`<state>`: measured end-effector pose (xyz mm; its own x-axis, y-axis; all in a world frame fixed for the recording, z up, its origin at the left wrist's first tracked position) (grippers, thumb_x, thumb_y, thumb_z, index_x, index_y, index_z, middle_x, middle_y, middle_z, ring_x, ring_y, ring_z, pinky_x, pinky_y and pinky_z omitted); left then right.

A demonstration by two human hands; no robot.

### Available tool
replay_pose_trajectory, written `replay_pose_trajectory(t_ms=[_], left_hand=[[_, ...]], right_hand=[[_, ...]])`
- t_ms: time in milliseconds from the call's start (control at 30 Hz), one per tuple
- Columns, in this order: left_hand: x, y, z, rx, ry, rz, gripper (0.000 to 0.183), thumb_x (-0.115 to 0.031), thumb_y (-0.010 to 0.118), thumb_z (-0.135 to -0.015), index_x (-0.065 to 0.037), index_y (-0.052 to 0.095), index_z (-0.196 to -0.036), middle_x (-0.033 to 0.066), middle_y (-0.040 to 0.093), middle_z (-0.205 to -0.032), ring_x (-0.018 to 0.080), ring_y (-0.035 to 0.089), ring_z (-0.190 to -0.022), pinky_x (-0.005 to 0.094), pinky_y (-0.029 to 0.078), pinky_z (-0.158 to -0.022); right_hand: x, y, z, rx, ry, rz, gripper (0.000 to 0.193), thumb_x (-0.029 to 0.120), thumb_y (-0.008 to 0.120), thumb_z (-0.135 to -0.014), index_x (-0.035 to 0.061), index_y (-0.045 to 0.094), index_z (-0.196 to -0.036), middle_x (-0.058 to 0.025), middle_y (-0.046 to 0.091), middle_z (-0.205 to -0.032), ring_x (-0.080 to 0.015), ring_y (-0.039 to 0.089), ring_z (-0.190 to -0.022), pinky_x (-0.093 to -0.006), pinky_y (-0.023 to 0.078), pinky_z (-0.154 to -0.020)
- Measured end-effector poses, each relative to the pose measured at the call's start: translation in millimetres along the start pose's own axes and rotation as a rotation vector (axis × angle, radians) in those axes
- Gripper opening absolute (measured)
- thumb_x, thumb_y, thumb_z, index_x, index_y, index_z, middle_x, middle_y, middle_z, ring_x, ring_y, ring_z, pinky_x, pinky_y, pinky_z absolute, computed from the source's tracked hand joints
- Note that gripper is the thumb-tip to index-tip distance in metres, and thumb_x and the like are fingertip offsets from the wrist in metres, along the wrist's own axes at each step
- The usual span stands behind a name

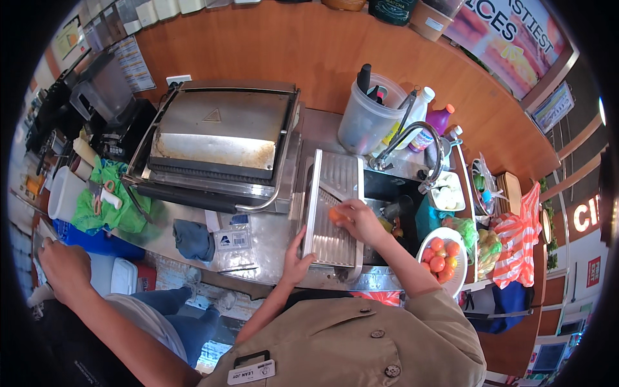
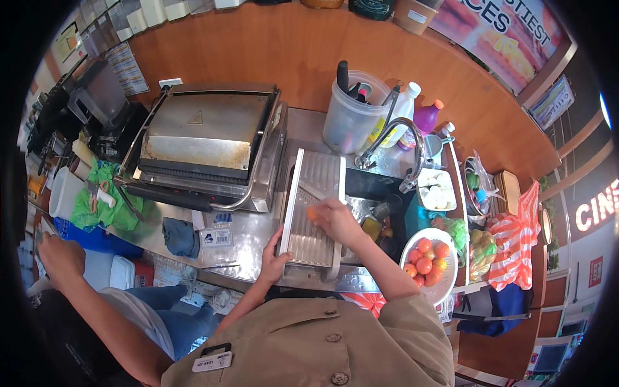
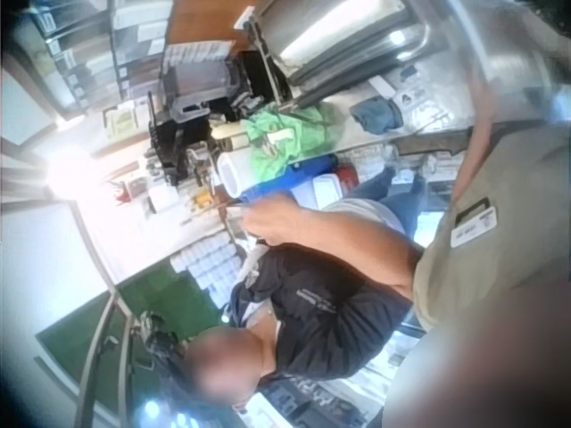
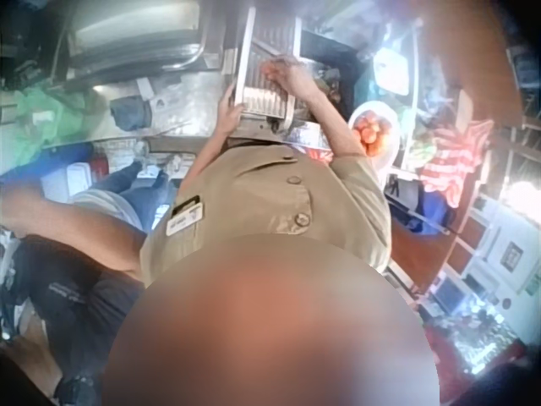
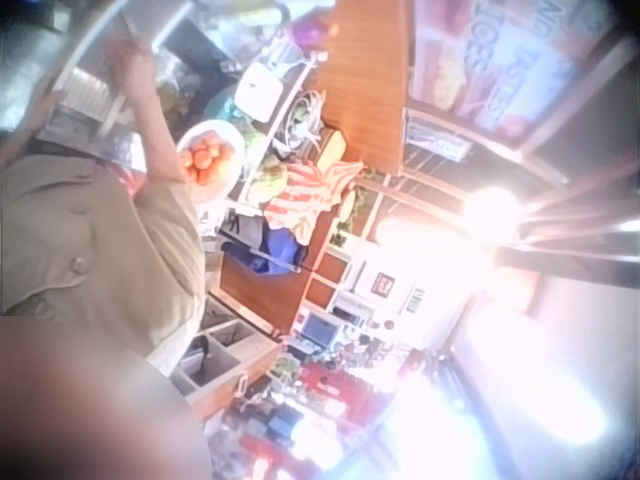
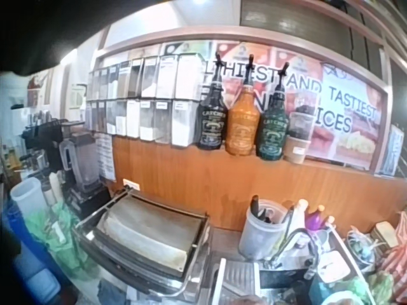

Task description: The person peels and washes several small round fruits at a sink, then places them into a metal tray. They retrieve a mandoline slicer and slice the fruits one by one, collecting the slices in the tray.

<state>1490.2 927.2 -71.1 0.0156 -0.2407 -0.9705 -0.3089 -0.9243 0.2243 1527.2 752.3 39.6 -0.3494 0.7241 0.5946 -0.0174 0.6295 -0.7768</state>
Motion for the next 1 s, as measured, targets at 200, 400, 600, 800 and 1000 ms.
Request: replay_pose_trajectory(t_ms=[200, 400, 600, 800, 1000], left_hand=[[-1, 1, 1, 0.002, -0.017, 0.01, 0.073, 0.0, 0.059, -0.07, 0.004, 0.033, -0.138, 0.0159, 0.045, -0.134, 0.0209, 0.042, -0.124, 0.0306, 0.03, -0.104], [2, -1, 0, -0.019, 0.003, -0.018, 0.074, 0.0, 0.059, -0.068, 0.004, 0.035, -0.138, 0.0159, 0.046, -0.134, 0.0215, 0.042, -0.124, 0.0309, 0.029, -0.105], [2, -1, 1, -0.008, 0.013, 0.007, 0.073, 0.0, 0.059, -0.069, 0.004, 0.035, -0.138, 0.0164, 0.045, -0.134, 0.0223, 0.041, -0.125, 0.0317, 0.028, -0.105], [3, 1, 1, 0.006, -0.019, 0.039, 0.071, -0.001, 0.058, -0.072, 0.004, 0.033, -0.138, 0.0168, 0.043, -0.135, 0.0226, 0.041, -0.125, 0.0316, 0.029, -0.105], [5, -1, 1, 0.009, 0.002, 0.016, 0.072, -0.002, 0.058, -0.071, 0.004, 0.034, -0.138, 0.017, 0.044, -0.134, 0.0231, 0.041, -0.125, 0.0324, 0.029, -0.105]], right_hand=[[-21, -7, 13, -0.08, 0.028, -0.047, 0.028, 0.008, 0.071, -0.073, 0.0045, 0.068, -0.1, -0.0137, 0.062, -0.098, -0.0307, 0.059, -0.09, -0.0365, 0.049, -0.081], [-42, -6, -51, -0.119, 0.101, 0.034, 0.02, 0.008, 0.068, -0.075, 0.0045, 0.069, -0.094, -0.0146, 0.062, -0.1, -0.0307, 0.06, -0.089, -0.0366, 0.048, -0.082], [-61, -13, -81, -0.143, 0.152, 0.001, 0.028, 0.011, 0.064, -0.077, 0.0026, 0.066, -0.103, -0.0168, 0.061, -0.107, -0.0345, 0.059, -0.097, -0.0382, 0.047, -0.086], [-52, -5, -44, 0.028, 0.093, 0.037, 0.032, 0.005, 0.069, -0.074, 0.0035, 0.065, -0.106, -0.0159, 0.058, -0.111, -0.0325, 0.059, -0.099, -0.0365, 0.047, -0.087], [-11, -7, 18, -0.017, -0.048, -0.004, 0.023, 0.008, 0.074, -0.071, 0.0029, 0.069, -0.093, -0.011, 0.061, -0.094, -0.0278, 0.059, -0.087, -0.0344, 0.049, -0.078]])
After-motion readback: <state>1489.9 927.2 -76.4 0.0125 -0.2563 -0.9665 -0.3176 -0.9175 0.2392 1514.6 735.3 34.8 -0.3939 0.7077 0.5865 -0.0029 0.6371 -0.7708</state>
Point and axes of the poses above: each hand's wrist, its own z-axis away from the middle knuckle, its own y-axis out of the palm, x = y × z, the point moved 7 cm from there along -z, towards the middle knuckle
